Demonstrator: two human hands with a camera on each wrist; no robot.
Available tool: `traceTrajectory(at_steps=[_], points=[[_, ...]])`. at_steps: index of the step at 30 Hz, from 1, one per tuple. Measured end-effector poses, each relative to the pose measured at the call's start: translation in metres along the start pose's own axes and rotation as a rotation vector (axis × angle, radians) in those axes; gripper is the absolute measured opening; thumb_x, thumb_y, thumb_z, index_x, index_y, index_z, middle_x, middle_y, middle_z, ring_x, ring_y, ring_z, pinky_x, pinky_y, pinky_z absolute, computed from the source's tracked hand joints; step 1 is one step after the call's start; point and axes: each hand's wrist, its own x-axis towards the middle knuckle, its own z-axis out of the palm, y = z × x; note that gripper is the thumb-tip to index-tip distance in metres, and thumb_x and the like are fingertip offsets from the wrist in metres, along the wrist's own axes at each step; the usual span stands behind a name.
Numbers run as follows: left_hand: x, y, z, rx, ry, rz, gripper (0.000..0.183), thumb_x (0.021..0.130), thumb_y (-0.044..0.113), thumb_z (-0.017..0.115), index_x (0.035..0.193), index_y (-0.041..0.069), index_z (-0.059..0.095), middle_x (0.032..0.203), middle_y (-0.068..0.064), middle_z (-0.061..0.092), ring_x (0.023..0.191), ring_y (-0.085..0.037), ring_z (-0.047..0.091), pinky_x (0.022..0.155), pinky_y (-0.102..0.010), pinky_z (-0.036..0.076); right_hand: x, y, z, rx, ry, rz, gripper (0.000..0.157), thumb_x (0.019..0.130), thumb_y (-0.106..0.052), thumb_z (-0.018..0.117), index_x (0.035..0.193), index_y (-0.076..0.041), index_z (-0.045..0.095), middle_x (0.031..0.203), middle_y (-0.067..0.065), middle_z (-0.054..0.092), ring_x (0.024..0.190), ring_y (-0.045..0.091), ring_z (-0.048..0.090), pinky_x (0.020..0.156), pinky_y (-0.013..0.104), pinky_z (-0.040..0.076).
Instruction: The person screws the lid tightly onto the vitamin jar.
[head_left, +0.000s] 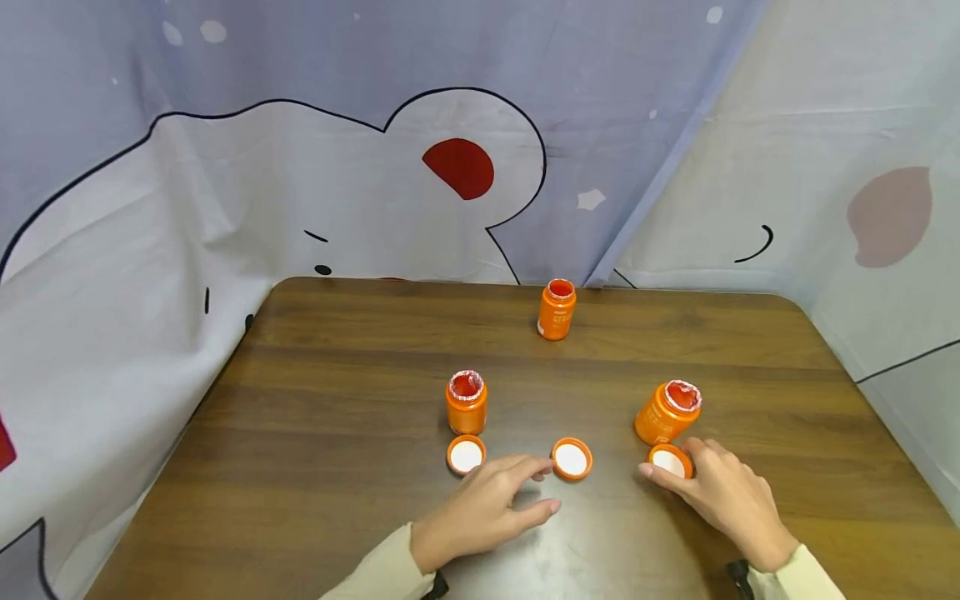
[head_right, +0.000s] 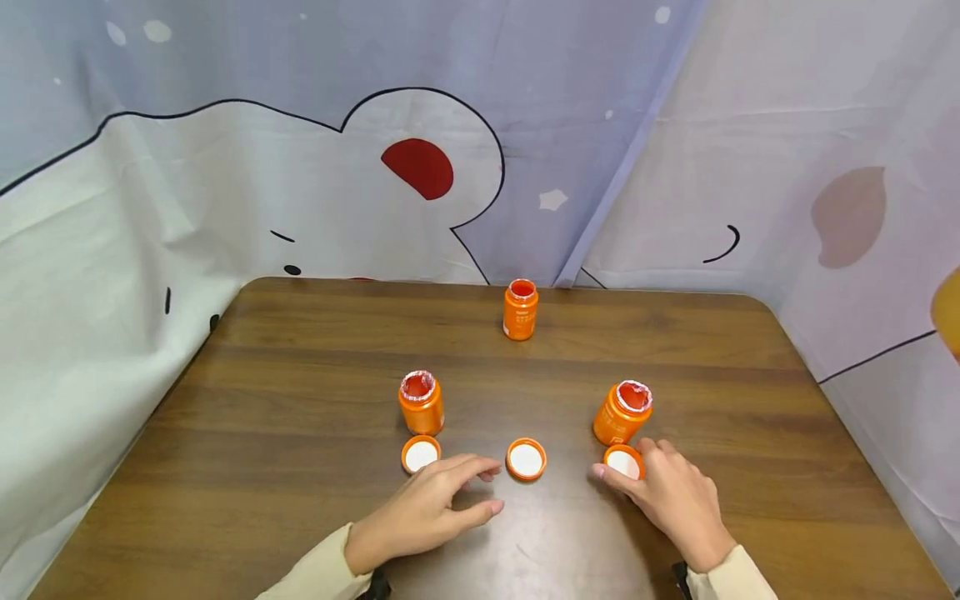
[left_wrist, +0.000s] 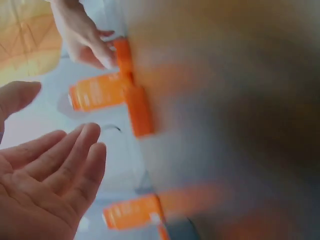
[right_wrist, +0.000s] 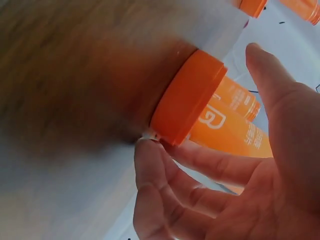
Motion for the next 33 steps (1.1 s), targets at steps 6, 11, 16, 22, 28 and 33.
traceTrajectory(at_steps=[6, 11, 16, 22, 28, 33], points=[[0.041, 0.029, 0.016, 0.130, -0.032, -0.010, 0.043, 0.088, 0.040, 0.056, 0.120, 0.011, 0.054, 0.115, 0.003, 0.058, 0.103, -0.008, 0.055, 0.084, -0.024, 0.046, 0.001, -0.003, 0.003, -0.011, -0.029, 0.000, 0.065, 0.071, -0.069, 0.060, 0.097, -0.009, 0.057, 0.083, 0.007, 0.056, 0.065, 0.025, 0.056, 0.043, 0.037, 0.036], [0.076, 0.048, 0.027, 0.191, 0.027, -0.052, 0.049, 0.087, 0.039, 0.058, 0.124, 0.008, 0.050, 0.120, 0.001, 0.055, 0.109, -0.010, 0.052, 0.085, -0.024, 0.046, 0.002, -0.004, 0.003, -0.014, -0.042, -0.005, 0.056, 0.074, -0.059, 0.064, 0.095, -0.008, 0.058, 0.081, 0.011, 0.060, 0.063, 0.031, 0.057, 0.043, 0.040, 0.037], [0.108, 0.051, 0.044, 0.052, 0.085, -0.197, 0.055, 0.084, 0.035, 0.061, 0.129, 0.007, 0.045, 0.122, 0.000, 0.051, 0.111, -0.012, 0.050, 0.089, -0.024, 0.044, 0.002, -0.006, 0.002, -0.032, -0.035, 0.013, 0.048, 0.075, -0.056, 0.064, 0.082, -0.009, 0.054, 0.072, 0.009, 0.057, 0.055, 0.030, 0.054, 0.041, 0.040, 0.035], [0.129, 0.041, 0.068, -0.084, 0.122, -0.325, 0.066, 0.079, 0.036, 0.067, 0.133, 0.009, 0.041, 0.124, 0.001, 0.049, 0.111, -0.012, 0.050, 0.093, -0.023, 0.041, 0.002, -0.006, 0.001, -0.025, -0.057, -0.003, 0.051, 0.074, -0.053, 0.067, 0.094, -0.007, 0.058, 0.084, 0.014, 0.062, 0.066, 0.033, 0.058, 0.044, 0.043, 0.039], [0.140, 0.034, 0.085, 0.014, 0.090, -0.358, 0.071, 0.077, 0.043, 0.068, 0.133, 0.009, 0.041, 0.121, 0.000, 0.049, 0.108, -0.012, 0.051, 0.089, -0.024, 0.043, 0.001, -0.001, -0.004, 0.017, -0.086, -0.002, 0.052, 0.073, -0.054, 0.068, 0.090, -0.006, 0.056, 0.079, 0.011, 0.058, 0.067, 0.030, 0.056, 0.047, 0.043, 0.039], [0.144, 0.030, 0.095, 0.046, 0.073, -0.381, 0.074, 0.075, 0.043, 0.070, 0.133, 0.009, 0.040, 0.120, 0.000, 0.050, 0.108, -0.012, 0.050, 0.088, -0.024, 0.043, -0.004, 0.005, -0.014, 0.031, -0.127, 0.022, 0.050, 0.073, -0.052, 0.069, 0.090, -0.007, 0.055, 0.076, 0.006, 0.056, 0.065, 0.025, 0.054, 0.048, 0.039, 0.038]])
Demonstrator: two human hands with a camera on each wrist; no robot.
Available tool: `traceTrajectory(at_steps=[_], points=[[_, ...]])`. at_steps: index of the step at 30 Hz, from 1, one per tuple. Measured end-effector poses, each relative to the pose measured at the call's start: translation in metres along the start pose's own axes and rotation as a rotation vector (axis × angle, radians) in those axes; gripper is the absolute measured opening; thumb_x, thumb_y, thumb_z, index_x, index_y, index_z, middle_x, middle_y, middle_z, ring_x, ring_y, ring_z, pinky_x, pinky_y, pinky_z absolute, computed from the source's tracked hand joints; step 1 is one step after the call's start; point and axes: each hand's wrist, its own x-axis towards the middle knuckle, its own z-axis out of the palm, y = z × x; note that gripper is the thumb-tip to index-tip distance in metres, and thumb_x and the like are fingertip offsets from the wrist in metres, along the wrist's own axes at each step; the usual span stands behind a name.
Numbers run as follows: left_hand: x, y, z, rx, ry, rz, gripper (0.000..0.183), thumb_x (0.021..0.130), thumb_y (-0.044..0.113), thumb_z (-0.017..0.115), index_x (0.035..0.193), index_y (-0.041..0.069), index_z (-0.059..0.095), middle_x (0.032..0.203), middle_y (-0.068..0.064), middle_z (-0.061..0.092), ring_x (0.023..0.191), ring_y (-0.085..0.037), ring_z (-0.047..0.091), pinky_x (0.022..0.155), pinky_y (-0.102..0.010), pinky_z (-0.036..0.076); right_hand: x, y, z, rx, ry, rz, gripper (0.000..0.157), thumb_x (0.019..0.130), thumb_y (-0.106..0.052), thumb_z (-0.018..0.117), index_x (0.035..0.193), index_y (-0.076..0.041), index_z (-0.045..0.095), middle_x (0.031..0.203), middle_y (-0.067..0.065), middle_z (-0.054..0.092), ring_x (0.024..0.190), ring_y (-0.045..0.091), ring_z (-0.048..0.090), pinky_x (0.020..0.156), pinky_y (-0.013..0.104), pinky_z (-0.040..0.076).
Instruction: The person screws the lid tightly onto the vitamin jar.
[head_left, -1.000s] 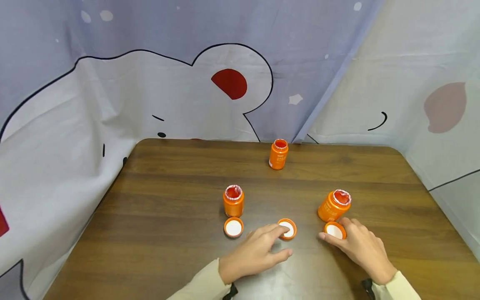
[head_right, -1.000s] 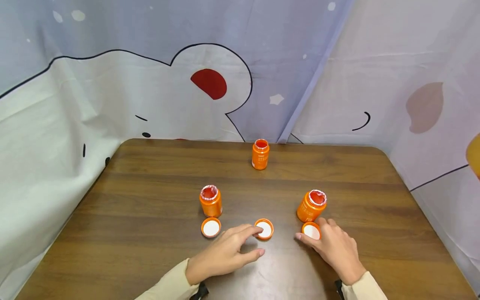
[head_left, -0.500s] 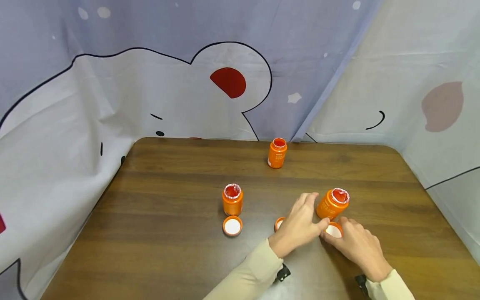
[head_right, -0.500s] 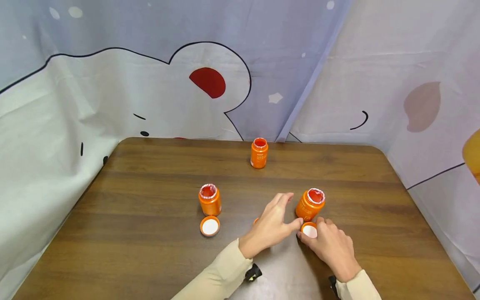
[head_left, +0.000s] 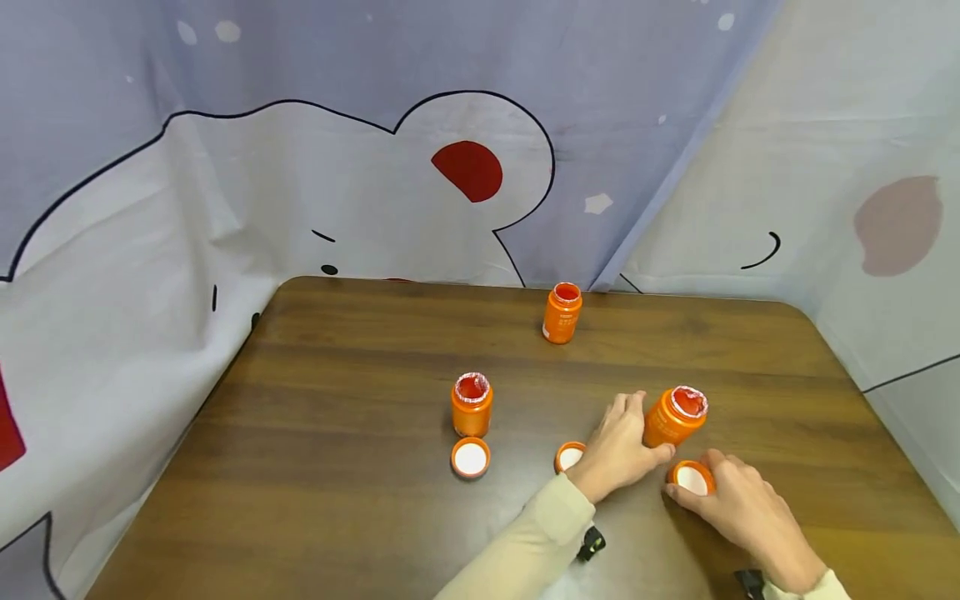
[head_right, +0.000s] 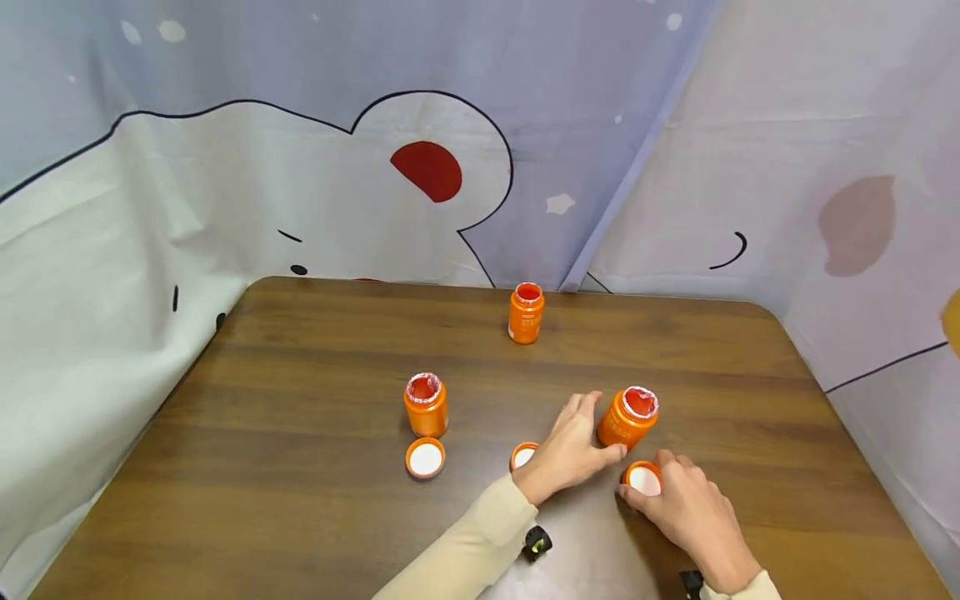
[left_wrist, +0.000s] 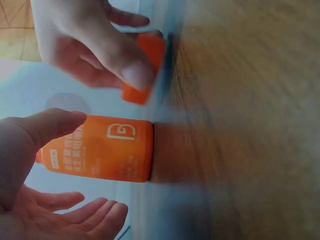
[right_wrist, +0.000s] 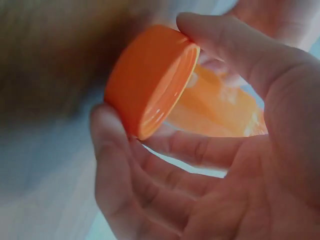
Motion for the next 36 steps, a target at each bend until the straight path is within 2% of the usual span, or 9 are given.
traceTrajectory(at_steps=[2, 7, 13, 19, 23, 30, 33, 36], points=[[0.003, 0.000, 0.004, -0.033, 0.015, -0.011, 0.075, 0.074, 0.043, 0.072, 0.133, 0.009, 0.040, 0.121, 0.000, 0.049, 0.109, -0.012, 0.050, 0.089, -0.024, 0.043, -0.004, 0.004, -0.006, 0.023, -0.013, -0.004, 0.050, 0.074, -0.048, 0.070, 0.092, -0.004, 0.055, 0.075, 0.005, 0.056, 0.064, 0.022, 0.053, 0.050, 0.036, 0.039], [0.010, 0.003, 0.011, -0.137, 0.034, -0.042, 0.079, 0.070, 0.041, 0.077, 0.132, 0.013, 0.038, 0.119, 0.001, 0.048, 0.109, -0.012, 0.048, 0.090, -0.024, 0.042, -0.007, 0.014, -0.023, 0.090, -0.075, -0.029, 0.062, 0.075, -0.045, 0.071, 0.107, 0.005, 0.050, 0.080, 0.005, 0.059, 0.070, 0.016, 0.053, 0.057, 0.031, 0.042], [0.015, 0.007, 0.017, -0.208, 0.035, -0.049, 0.083, 0.067, 0.041, 0.079, 0.133, 0.016, 0.036, 0.120, 0.002, 0.047, 0.108, -0.011, 0.048, 0.089, -0.024, 0.042, -0.008, 0.019, -0.039, 0.126, -0.084, -0.055, 0.061, 0.075, -0.042, 0.072, 0.111, 0.002, 0.051, 0.087, 0.004, 0.060, 0.075, 0.014, 0.054, 0.059, 0.027, 0.043], [0.017, 0.005, 0.022, -0.229, 0.074, 0.035, 0.072, 0.068, 0.037, 0.080, 0.127, 0.017, 0.044, 0.113, 0.005, 0.050, 0.101, -0.006, 0.051, 0.085, -0.019, 0.042, -0.008, 0.022, -0.061, 0.110, -0.054, -0.050, 0.060, 0.076, -0.044, 0.071, 0.113, -0.001, 0.050, 0.095, 0.008, 0.062, 0.078, 0.016, 0.056, 0.060, 0.030, 0.044], [0.017, 0.004, 0.021, -0.221, 0.072, 0.080, 0.061, 0.069, 0.034, 0.079, 0.120, 0.016, 0.050, 0.108, 0.007, 0.052, 0.096, -0.003, 0.052, 0.084, -0.015, 0.040, -0.007, 0.023, -0.077, 0.109, -0.029, -0.059, 0.062, 0.077, -0.044, 0.070, 0.117, -0.001, 0.049, 0.097, 0.011, 0.063, 0.080, 0.017, 0.059, 0.061, 0.032, 0.044], [0.017, 0.004, 0.016, -0.212, 0.032, 0.098, 0.056, 0.072, 0.033, 0.078, 0.118, 0.017, 0.050, 0.105, 0.009, 0.054, 0.095, -0.001, 0.052, 0.082, -0.013, 0.040, 0.004, 0.006, -0.100, 0.116, 0.081, -0.174, 0.063, 0.083, -0.038, 0.065, 0.138, -0.019, 0.039, 0.098, 0.009, 0.062, 0.083, 0.015, 0.060, 0.062, 0.031, 0.045], [0.016, 0.004, 0.015, -0.212, 0.015, 0.118, 0.055, 0.073, 0.030, 0.077, 0.118, 0.018, 0.048, 0.105, 0.008, 0.056, 0.096, -0.001, 0.053, 0.082, -0.013, 0.040, 0.011, -0.006, -0.106, 0.157, 0.084, -0.198, 0.057, 0.086, -0.038, 0.062, 0.137, -0.027, 0.041, 0.096, 0.005, 0.063, 0.081, 0.006, 0.060, 0.063, 0.027, 0.044], [0.014, 0.003, 0.015, -0.220, 0.005, 0.132, 0.056, 0.074, 0.027, 0.077, 0.119, 0.019, 0.046, 0.107, 0.007, 0.057, 0.097, -0.001, 0.054, 0.083, -0.012, 0.040, 0.018, -0.018, -0.106, 0.229, 0.077, -0.195, 0.050, 0.085, -0.038, 0.063, 0.132, -0.028, 0.048, 0.094, 0.003, 0.065, 0.078, 0.001, 0.060, 0.062, 0.022, 0.043]])
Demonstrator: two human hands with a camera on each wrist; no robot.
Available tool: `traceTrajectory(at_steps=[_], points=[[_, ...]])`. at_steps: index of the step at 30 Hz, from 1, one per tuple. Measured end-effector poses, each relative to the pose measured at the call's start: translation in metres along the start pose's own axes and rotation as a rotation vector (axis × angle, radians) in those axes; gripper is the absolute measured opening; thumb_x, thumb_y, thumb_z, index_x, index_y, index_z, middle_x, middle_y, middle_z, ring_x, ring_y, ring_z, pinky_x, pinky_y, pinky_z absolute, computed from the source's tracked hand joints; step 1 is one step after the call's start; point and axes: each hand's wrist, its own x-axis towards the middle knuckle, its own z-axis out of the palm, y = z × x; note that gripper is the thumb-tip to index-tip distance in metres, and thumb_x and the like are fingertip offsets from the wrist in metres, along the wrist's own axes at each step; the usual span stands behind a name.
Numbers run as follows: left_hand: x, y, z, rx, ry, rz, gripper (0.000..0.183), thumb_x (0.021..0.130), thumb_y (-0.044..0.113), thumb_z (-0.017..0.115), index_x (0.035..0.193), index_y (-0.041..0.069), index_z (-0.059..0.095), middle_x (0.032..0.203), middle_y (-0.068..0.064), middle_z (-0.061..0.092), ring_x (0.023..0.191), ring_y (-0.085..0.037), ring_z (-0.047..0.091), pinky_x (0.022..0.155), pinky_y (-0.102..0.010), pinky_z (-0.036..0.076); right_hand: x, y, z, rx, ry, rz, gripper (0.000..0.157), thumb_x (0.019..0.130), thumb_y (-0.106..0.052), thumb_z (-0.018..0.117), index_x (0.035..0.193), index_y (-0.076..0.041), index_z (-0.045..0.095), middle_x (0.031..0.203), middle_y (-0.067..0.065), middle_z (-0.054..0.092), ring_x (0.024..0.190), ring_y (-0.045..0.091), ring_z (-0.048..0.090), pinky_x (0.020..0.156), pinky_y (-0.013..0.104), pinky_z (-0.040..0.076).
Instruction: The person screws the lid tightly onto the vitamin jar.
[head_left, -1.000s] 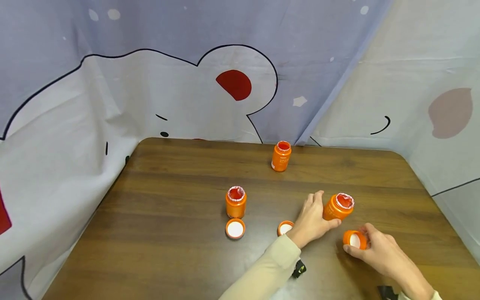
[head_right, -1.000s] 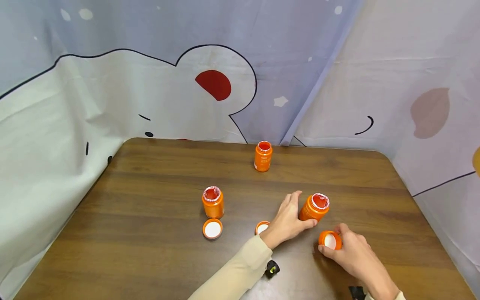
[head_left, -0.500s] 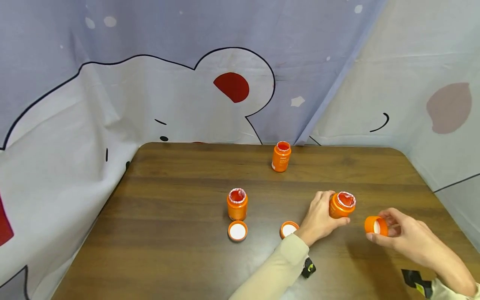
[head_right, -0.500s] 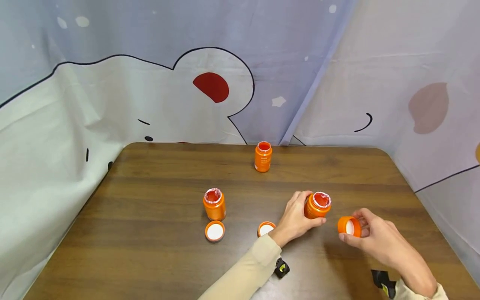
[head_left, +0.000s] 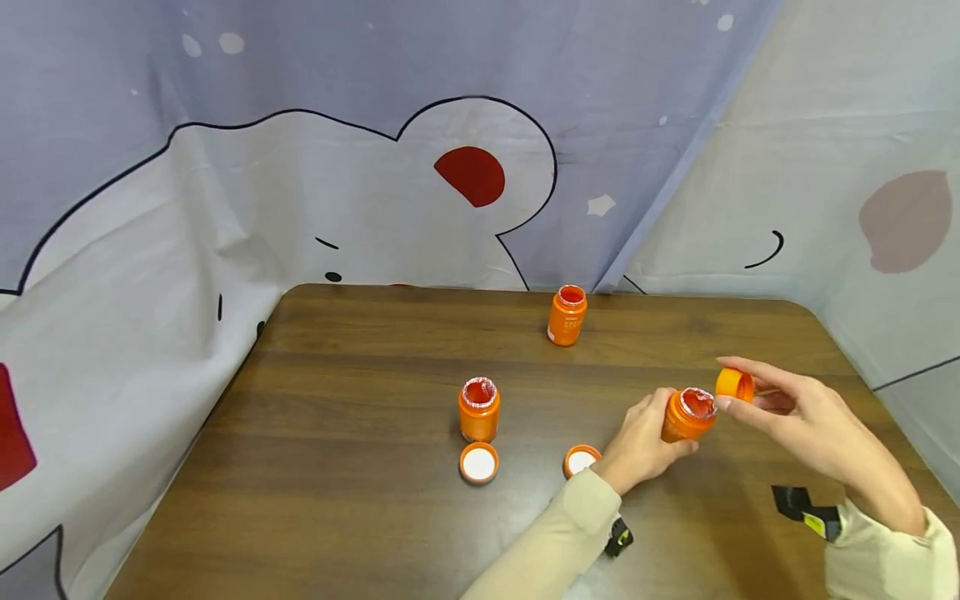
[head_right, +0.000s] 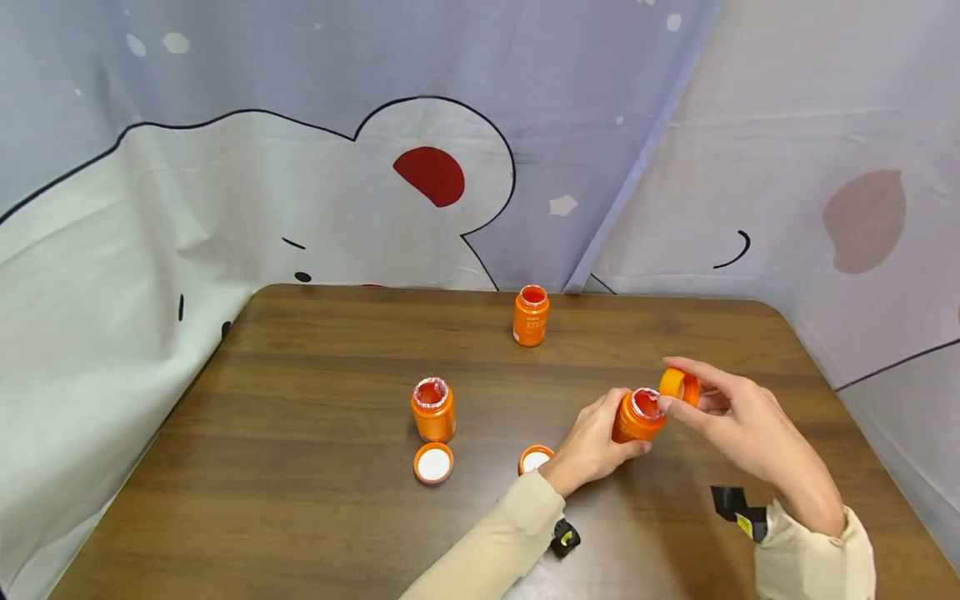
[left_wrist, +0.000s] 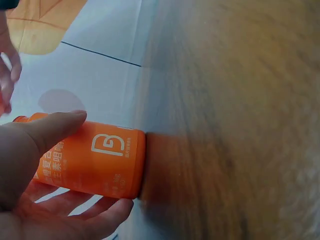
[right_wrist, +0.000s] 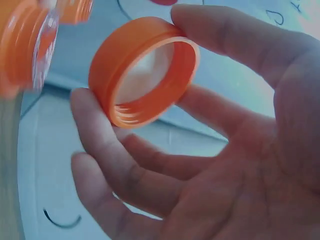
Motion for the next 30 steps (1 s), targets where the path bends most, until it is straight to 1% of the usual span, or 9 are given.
traceTrajectory(at_steps=[6, 11, 13, 16, 18, 20, 23, 27, 30], points=[[0.001, 0.000, 0.002, -0.012, -0.002, -0.009, 0.055, 0.074, 0.028, 0.077, 0.119, 0.021, 0.046, 0.108, 0.009, 0.057, 0.097, 0.000, 0.054, 0.082, -0.012, 0.041, 0.011, -0.010, 0.009, 0.184, 0.003, 0.003, 0.038, 0.083, -0.029, 0.067, 0.112, -0.013, 0.049, 0.093, 0.007, 0.064, 0.081, 0.007, 0.062, 0.065, 0.022, 0.048], [0.002, 0.001, 0.004, -0.009, -0.006, -0.035, 0.056, 0.075, 0.030, 0.076, 0.121, 0.023, 0.045, 0.110, 0.010, 0.058, 0.098, -0.001, 0.055, 0.082, -0.013, 0.042, 0.015, -0.007, 0.014, 0.124, 0.017, -0.037, 0.035, 0.079, -0.030, 0.072, 0.088, -0.011, 0.044, 0.097, 0.004, 0.060, 0.081, 0.004, 0.056, 0.061, 0.022, 0.041], [0.001, 0.002, 0.003, -0.020, -0.009, -0.061, 0.056, 0.074, 0.032, 0.076, 0.121, 0.023, 0.046, 0.109, 0.010, 0.059, 0.096, -0.001, 0.055, 0.081, -0.014, 0.043, 0.017, -0.003, 0.017, 0.046, 0.025, -0.093, 0.036, 0.077, -0.030, 0.074, 0.090, -0.012, 0.045, 0.100, 0.002, 0.059, 0.083, 0.005, 0.052, 0.062, 0.022, 0.037], [0.002, 0.002, 0.003, -0.031, -0.005, -0.104, 0.056, 0.073, 0.033, 0.077, 0.121, 0.022, 0.049, 0.107, 0.010, 0.061, 0.092, -0.002, 0.057, 0.077, -0.015, 0.044, 0.022, 0.002, 0.022, -0.036, 0.018, -0.165, 0.045, 0.078, -0.030, 0.073, 0.109, -0.013, 0.045, 0.106, 0.003, 0.058, 0.088, 0.010, 0.052, 0.069, 0.024, 0.039], [0.002, 0.002, 0.002, -0.041, -0.002, -0.129, 0.056, 0.073, 0.034, 0.077, 0.120, 0.022, 0.050, 0.105, 0.010, 0.062, 0.089, -0.002, 0.057, 0.075, -0.016, 0.045, 0.025, 0.004, 0.024, -0.063, -0.004, -0.192, 0.059, 0.079, -0.028, 0.072, 0.125, -0.012, 0.038, 0.109, 0.007, 0.057, 0.093, 0.016, 0.054, 0.077, 0.032, 0.042], [0.002, 0.001, 0.002, -0.038, -0.001, -0.132, 0.056, 0.073, 0.034, 0.077, 0.120, 0.023, 0.051, 0.105, 0.011, 0.062, 0.089, -0.002, 0.057, 0.075, -0.016, 0.045, 0.027, 0.005, 0.026, -0.075, -0.038, -0.190, 0.066, 0.081, -0.026, 0.070, 0.133, -0.011, 0.033, 0.109, 0.010, 0.057, 0.094, 0.024, 0.056, 0.078, 0.042, 0.043], [0.001, 0.000, 0.002, -0.041, -0.003, -0.124, 0.055, 0.073, 0.034, 0.077, 0.120, 0.023, 0.051, 0.105, 0.011, 0.062, 0.088, -0.001, 0.057, 0.075, -0.015, 0.044, 0.028, 0.008, 0.027, -0.087, -0.080, -0.210, 0.064, 0.081, -0.021, 0.070, 0.133, -0.006, 0.035, 0.112, 0.014, 0.056, 0.095, 0.030, 0.056, 0.079, 0.051, 0.042], [0.000, -0.001, 0.001, -0.039, -0.006, -0.116, 0.054, 0.073, 0.033, 0.077, 0.120, 0.022, 0.051, 0.103, 0.010, 0.062, 0.086, -0.001, 0.057, 0.073, -0.013, 0.044, 0.028, 0.011, 0.031, -0.122, -0.106, -0.238, 0.054, 0.080, -0.017, 0.070, 0.125, -0.004, 0.043, 0.114, 0.012, 0.055, 0.093, 0.026, 0.056, 0.078, 0.046, 0.044], [-0.001, -0.001, 0.001, -0.043, -0.024, -0.120, 0.055, 0.074, 0.033, 0.076, 0.121, 0.022, 0.051, 0.103, 0.011, 0.062, 0.085, 0.000, 0.056, 0.072, -0.014, 0.044, 0.027, 0.013, 0.031, -0.123, -0.128, -0.232, 0.048, 0.080, -0.015, 0.070, 0.120, -0.006, 0.046, 0.107, 0.009, 0.057, 0.088, 0.022, 0.056, 0.074, 0.043, 0.045]])
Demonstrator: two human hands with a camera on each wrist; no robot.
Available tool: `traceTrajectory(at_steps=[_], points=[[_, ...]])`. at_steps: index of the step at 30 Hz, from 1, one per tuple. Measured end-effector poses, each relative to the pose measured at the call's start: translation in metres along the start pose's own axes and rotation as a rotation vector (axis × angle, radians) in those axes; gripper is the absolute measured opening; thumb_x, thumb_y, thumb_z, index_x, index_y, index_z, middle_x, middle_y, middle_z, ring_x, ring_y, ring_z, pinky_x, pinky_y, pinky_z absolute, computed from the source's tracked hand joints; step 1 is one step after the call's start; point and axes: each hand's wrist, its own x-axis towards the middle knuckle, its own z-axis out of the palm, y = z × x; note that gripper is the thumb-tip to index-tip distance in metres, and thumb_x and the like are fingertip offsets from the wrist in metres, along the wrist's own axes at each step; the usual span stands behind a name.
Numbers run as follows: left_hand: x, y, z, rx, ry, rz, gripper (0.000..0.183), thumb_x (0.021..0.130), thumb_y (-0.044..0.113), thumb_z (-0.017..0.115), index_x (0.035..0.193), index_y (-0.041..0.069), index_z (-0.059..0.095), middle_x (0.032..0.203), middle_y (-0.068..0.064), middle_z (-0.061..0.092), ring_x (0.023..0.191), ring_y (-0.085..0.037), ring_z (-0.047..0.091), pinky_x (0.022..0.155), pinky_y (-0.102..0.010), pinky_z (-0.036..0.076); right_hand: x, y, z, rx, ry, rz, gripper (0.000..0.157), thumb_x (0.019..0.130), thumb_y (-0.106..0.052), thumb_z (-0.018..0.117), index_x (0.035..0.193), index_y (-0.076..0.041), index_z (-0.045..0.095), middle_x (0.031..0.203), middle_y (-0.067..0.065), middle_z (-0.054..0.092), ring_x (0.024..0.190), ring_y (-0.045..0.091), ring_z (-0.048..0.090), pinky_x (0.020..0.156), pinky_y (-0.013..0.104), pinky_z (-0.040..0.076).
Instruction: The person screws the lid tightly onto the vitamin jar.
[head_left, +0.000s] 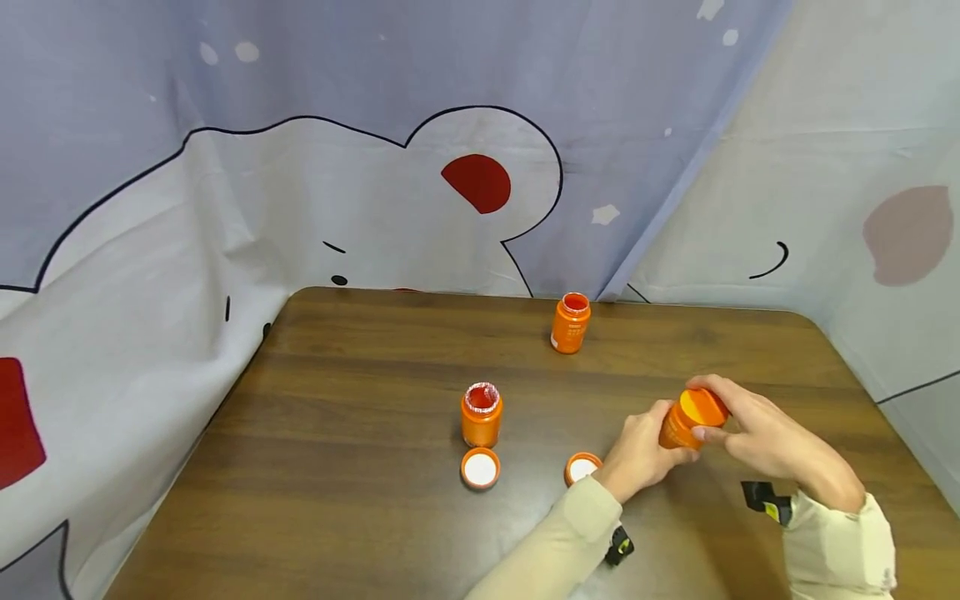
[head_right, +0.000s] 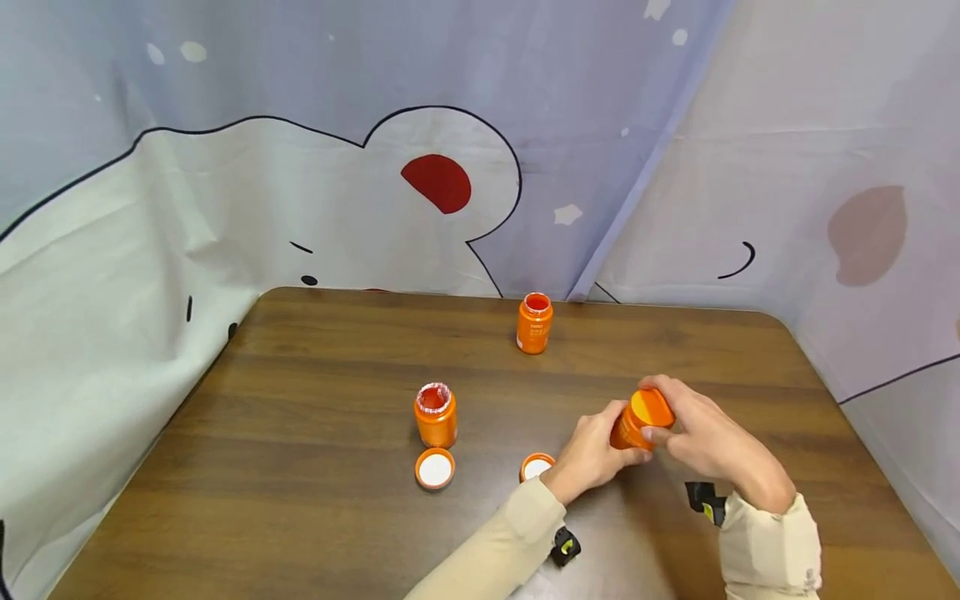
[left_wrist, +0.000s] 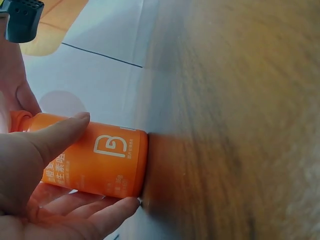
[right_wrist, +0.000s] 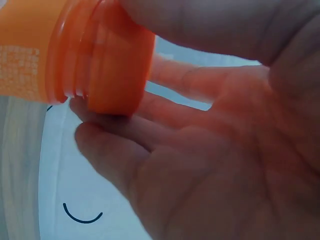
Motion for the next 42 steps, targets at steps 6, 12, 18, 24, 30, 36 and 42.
traceTrajectory(at_steps=[6, 12, 18, 24, 30, 36, 42], points=[[0.0003, 0.0006, 0.0003, -0.002, -0.017, 0.012, 0.056, 0.074, 0.034, 0.076, 0.123, 0.022, 0.050, 0.105, 0.011, 0.062, 0.086, 0.000, 0.056, 0.073, -0.015, 0.044, -0.0015, 0.0004, -0.0015, 0.033, -0.029, 0.014, 0.048, 0.078, -0.007, 0.070, 0.118, -0.007, 0.042, 0.094, 0.005, 0.060, 0.084, 0.021, 0.057, 0.071, 0.043, 0.045], [0.0002, -0.0007, -0.0018, 0.017, -0.012, 0.021, 0.056, 0.074, 0.034, 0.076, 0.122, 0.021, 0.051, 0.105, 0.011, 0.061, 0.084, 0.000, 0.056, 0.072, -0.014, 0.043, 0.0012, 0.0014, 0.0006, 0.028, -0.031, -0.018, 0.049, 0.075, 0.001, 0.068, 0.117, -0.007, 0.042, 0.093, 0.003, 0.059, 0.082, 0.018, 0.057, 0.070, 0.040, 0.045], [-0.0002, -0.0008, -0.0019, 0.014, -0.006, 0.016, 0.054, 0.073, 0.034, 0.077, 0.119, 0.021, 0.052, 0.098, 0.011, 0.062, 0.078, 0.000, 0.054, 0.067, -0.012, 0.041, 0.0008, 0.0033, 0.0032, 0.014, -0.021, -0.080, 0.060, 0.073, 0.008, 0.065, 0.125, -0.011, 0.043, 0.110, 0.007, 0.056, 0.088, 0.019, 0.056, 0.073, 0.037, 0.046], [0.0006, 0.0000, -0.0023, 0.020, -0.013, 0.016, 0.048, 0.073, 0.035, 0.076, 0.112, 0.020, 0.053, 0.092, 0.010, 0.061, 0.074, 0.000, 0.053, 0.064, -0.011, 0.040, -0.0005, 0.0069, 0.0018, 0.002, 0.011, -0.127, 0.057, 0.076, 0.002, 0.067, 0.128, -0.013, 0.047, 0.114, 0.005, 0.055, 0.086, 0.011, 0.053, 0.070, 0.029, 0.045], [-0.0001, -0.0004, -0.0021, 0.005, -0.015, 0.016, 0.056, 0.073, 0.033, 0.077, 0.122, 0.021, 0.051, 0.103, 0.010, 0.062, 0.085, 0.000, 0.056, 0.072, -0.013, 0.043, 0.0003, 0.0042, -0.0014, 0.004, 0.004, 0.017, 0.056, 0.079, -0.025, 0.071, 0.127, -0.006, 0.049, 0.111, 0.013, 0.059, 0.083, 0.017, 0.055, 0.067, 0.032, 0.046], [-0.0007, -0.0009, -0.0015, -0.010, -0.018, 0.012, 0.056, 0.074, 0.032, 0.076, 0.122, 0.021, 0.051, 0.104, 0.010, 0.062, 0.086, 0.000, 0.057, 0.074, -0.014, 0.044, 0.0033, 0.0014, -0.0003, -0.024, 0.024, 0.089, 0.060, 0.079, -0.041, 0.069, 0.121, -0.001, 0.054, 0.098, 0.010, 0.062, 0.076, 0.016, 0.054, 0.062, 0.029, 0.042], [0.0000, -0.0005, -0.0005, -0.027, -0.029, 0.016, 0.056, 0.075, 0.032, 0.075, 0.124, 0.021, 0.049, 0.109, 0.010, 0.061, 0.089, 0.000, 0.057, 0.076, -0.014, 0.045, 0.0053, 0.0004, 0.0031, -0.057, 0.072, 0.125, 0.062, 0.077, -0.044, 0.070, 0.114, 0.003, 0.057, 0.093, 0.012, 0.063, 0.072, 0.017, 0.053, 0.059, 0.028, 0.041]])
